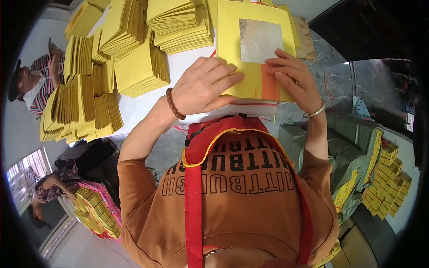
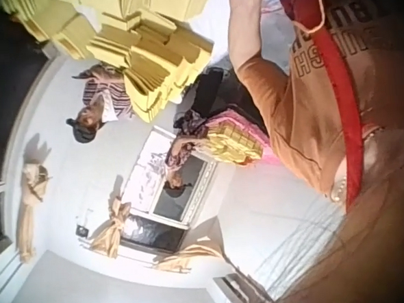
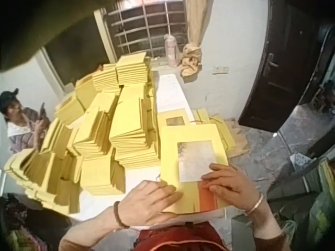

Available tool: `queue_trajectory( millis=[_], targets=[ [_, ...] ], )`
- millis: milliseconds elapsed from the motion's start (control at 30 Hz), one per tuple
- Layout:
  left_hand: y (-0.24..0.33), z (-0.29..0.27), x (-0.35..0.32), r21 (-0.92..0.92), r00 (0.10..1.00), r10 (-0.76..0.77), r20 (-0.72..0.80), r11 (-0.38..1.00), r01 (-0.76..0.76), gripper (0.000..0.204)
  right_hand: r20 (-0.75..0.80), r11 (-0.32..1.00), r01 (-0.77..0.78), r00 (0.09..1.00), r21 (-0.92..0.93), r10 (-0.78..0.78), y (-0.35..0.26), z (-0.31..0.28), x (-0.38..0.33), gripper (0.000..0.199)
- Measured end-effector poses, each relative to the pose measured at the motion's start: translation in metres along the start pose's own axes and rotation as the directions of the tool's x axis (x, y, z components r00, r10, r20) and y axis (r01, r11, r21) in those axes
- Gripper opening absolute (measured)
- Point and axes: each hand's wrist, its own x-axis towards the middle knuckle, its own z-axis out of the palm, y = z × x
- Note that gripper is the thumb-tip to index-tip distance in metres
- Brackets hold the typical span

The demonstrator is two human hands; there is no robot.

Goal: Folding and stacking individual sheets of yellow joss paper.

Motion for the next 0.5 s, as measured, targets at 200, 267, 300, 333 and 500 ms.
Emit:
queue_trajectory(
  millis=[200, 267, 300, 333, 500],
  targets=[
    [0.0, 0.004, 0.006, -0.078, 0.987, 0.099, -0.128, 0.991, -0.109, 0.019, -0.023, 0.947, 0.066, 0.998, 0.313, -0.062, 0.016, 0.002, -0.001, 0.034],
    [0.001, 0.0, 0.01, -0.16, 0.99, 0.01, -0.141, 0.987, -0.033, 0.01, 0.024, 0.941, 0.065, 0.997, 0.333, -0.078, 0.02, 0.001, -0.002, 0.052],
    [0.001, -0.003, 0.011, -0.16, 0.99, 0.011, -0.139, 0.987, -0.034, 0.01, 0.022, 0.94, 0.066, 0.997, 0.334, -0.077, 0.02, 0.001, -0.002, 0.052],
    [0.0, -0.005, 0.013, -0.203, 0.992, -0.028, -0.12, 0.979, 0.003, 0.01, 0.021, 0.899, 0.04, 0.998, 0.437, -0.054, 0.019, 0.001, -0.003, 0.059],
    [-0.004, -0.008, 0.016, -0.349, 0.989, -0.139, -0.052, 0.93, 0.113, 0.008, 0.024, 0.821, 0.002, 1.0, 0.571, -0.019, 0.018, 0.002, -0.004, 0.069]
  ],
)
